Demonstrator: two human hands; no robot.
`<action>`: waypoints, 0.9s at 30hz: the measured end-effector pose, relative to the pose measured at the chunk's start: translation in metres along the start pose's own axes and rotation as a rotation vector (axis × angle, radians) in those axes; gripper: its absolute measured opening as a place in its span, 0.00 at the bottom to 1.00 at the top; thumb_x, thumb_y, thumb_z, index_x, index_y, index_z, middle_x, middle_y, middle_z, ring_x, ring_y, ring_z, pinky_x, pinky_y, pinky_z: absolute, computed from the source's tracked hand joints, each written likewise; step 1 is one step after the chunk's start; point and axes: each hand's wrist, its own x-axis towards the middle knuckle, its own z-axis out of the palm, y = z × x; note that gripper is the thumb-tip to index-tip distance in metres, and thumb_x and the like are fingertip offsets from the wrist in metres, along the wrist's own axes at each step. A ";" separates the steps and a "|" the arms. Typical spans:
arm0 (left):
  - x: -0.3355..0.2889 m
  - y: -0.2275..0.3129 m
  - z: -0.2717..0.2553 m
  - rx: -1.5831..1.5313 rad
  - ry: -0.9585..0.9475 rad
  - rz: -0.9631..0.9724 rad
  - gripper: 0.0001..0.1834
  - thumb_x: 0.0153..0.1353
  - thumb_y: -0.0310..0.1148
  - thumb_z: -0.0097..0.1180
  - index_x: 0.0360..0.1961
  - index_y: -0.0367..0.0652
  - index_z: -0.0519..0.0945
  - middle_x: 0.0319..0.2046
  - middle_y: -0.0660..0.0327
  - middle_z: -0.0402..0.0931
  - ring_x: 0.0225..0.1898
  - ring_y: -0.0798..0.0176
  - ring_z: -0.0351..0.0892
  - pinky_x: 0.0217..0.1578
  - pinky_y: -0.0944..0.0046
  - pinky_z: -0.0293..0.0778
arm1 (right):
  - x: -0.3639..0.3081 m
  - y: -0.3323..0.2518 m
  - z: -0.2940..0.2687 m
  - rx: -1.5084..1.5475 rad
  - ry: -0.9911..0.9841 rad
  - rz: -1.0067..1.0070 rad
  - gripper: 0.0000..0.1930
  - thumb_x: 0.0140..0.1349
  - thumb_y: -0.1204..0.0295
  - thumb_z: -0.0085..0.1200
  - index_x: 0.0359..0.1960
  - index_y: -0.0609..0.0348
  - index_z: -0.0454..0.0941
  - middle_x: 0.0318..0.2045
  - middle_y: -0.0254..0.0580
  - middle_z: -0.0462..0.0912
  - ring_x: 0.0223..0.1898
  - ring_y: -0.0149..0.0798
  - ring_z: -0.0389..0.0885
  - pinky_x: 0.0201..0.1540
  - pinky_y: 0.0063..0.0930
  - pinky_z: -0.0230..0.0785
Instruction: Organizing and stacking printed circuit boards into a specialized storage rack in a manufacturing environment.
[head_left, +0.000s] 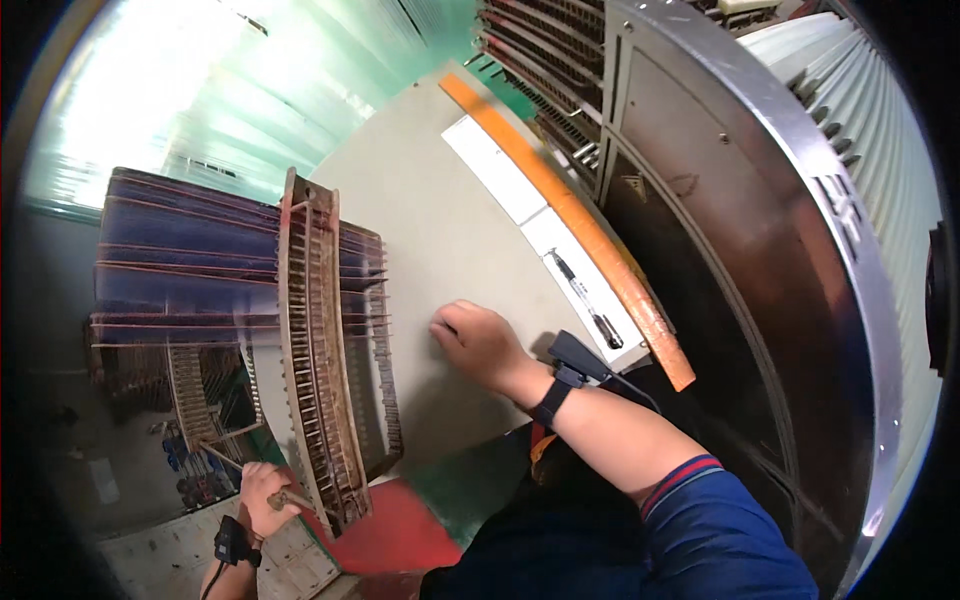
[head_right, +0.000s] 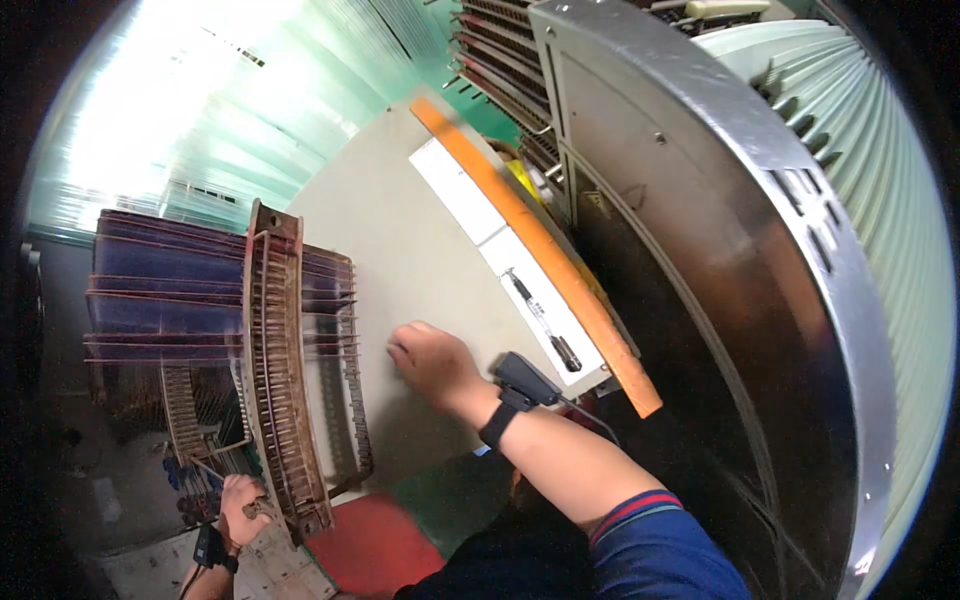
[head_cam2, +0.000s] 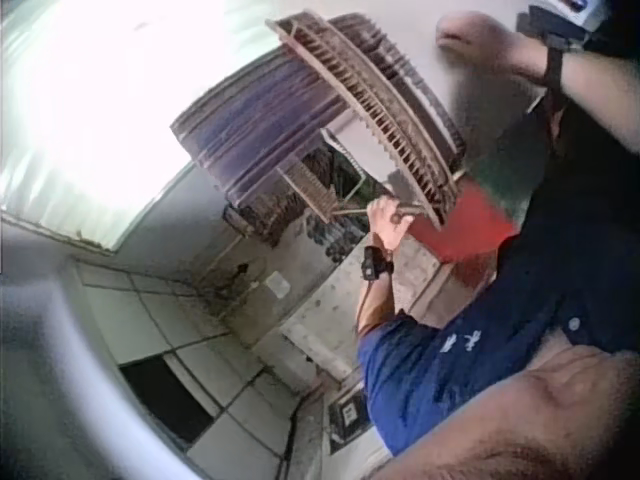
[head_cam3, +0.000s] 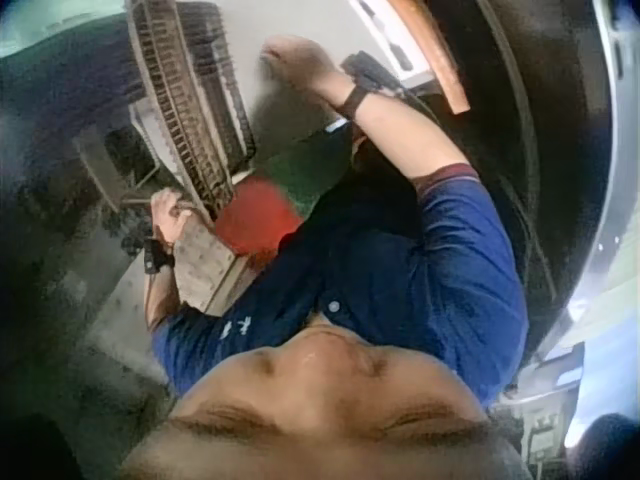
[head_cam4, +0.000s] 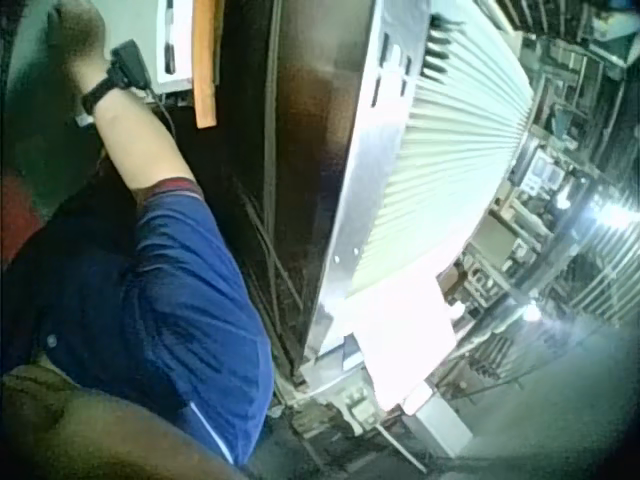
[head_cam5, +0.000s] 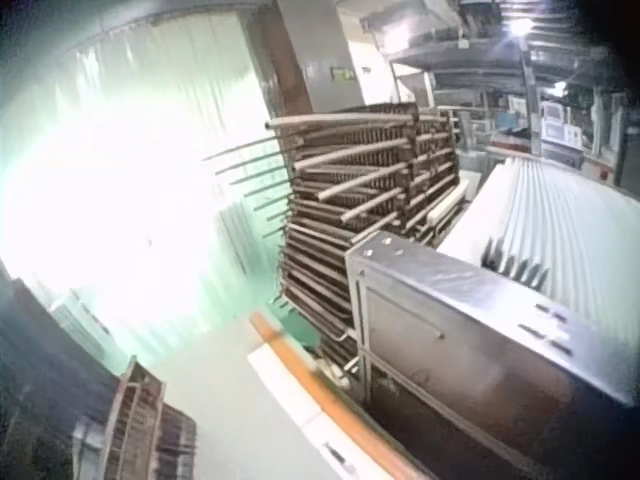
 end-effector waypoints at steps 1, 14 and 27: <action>-0.004 -0.005 0.000 -0.006 0.004 -0.007 0.38 0.59 0.73 0.50 0.31 0.41 0.77 0.30 0.51 0.71 0.37 0.42 0.72 0.42 0.47 0.63 | 0.010 -0.001 0.008 0.016 -0.009 0.002 0.05 0.67 0.70 0.55 0.37 0.57 0.77 0.34 0.50 0.79 0.39 0.57 0.80 0.42 0.47 0.74; 0.011 0.012 -0.009 -0.068 -0.043 -0.076 0.35 0.55 0.70 0.59 0.29 0.43 0.79 0.29 0.55 0.74 0.36 0.46 0.73 0.44 0.48 0.64 | 0.098 0.028 0.060 -0.164 0.102 -0.293 0.03 0.61 0.72 0.56 0.34 0.55 0.77 0.34 0.43 0.79 0.38 0.51 0.81 0.41 0.42 0.77; 0.012 0.006 -0.007 -0.040 -0.028 -0.011 0.28 0.58 0.61 0.59 0.29 0.43 0.77 0.32 0.56 0.77 0.35 0.46 0.75 0.44 0.48 0.65 | 0.098 0.025 0.055 -0.239 -0.037 -0.203 0.03 0.57 0.75 0.53 0.27 0.52 0.77 0.31 0.36 0.80 0.36 0.48 0.81 0.34 0.43 0.77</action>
